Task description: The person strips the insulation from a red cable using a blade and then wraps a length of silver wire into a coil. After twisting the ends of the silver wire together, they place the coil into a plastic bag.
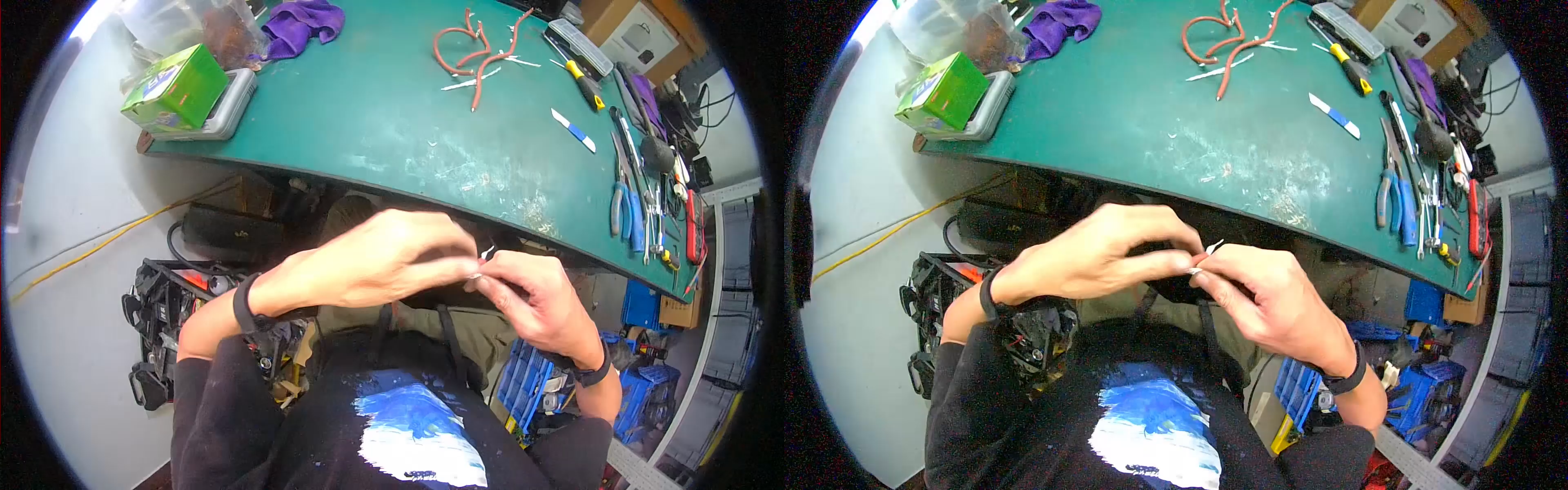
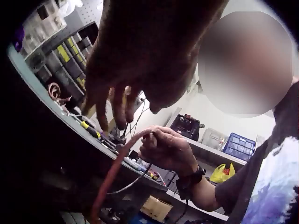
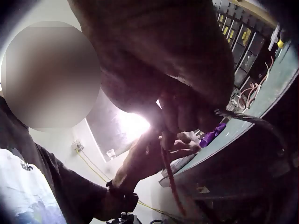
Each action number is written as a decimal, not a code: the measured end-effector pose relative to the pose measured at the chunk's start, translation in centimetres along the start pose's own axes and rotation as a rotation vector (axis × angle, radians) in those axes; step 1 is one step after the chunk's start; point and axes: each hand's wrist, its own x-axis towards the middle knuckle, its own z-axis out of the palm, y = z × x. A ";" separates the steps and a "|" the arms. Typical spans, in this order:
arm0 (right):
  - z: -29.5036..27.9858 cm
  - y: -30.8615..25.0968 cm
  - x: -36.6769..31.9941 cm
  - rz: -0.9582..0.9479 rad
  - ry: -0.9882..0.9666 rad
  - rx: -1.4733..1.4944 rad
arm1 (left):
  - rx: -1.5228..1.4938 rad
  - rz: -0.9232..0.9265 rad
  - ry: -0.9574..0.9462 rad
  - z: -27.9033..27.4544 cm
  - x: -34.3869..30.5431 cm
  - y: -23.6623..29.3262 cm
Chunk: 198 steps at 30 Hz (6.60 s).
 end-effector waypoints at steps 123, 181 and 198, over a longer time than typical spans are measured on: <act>4.4 -2.0 -1.4 -0.330 0.025 -0.679 | -0.437 -0.211 0.543 7.4 -5.4 -0.9; 3.1 1.7 -0.6 0.128 0.014 0.038 | -0.740 -0.331 0.535 4.7 -1.2 0.1; 1.7 1.3 0.4 0.110 0.091 -0.034 | -0.497 -0.288 0.313 4.7 -2.2 -1.7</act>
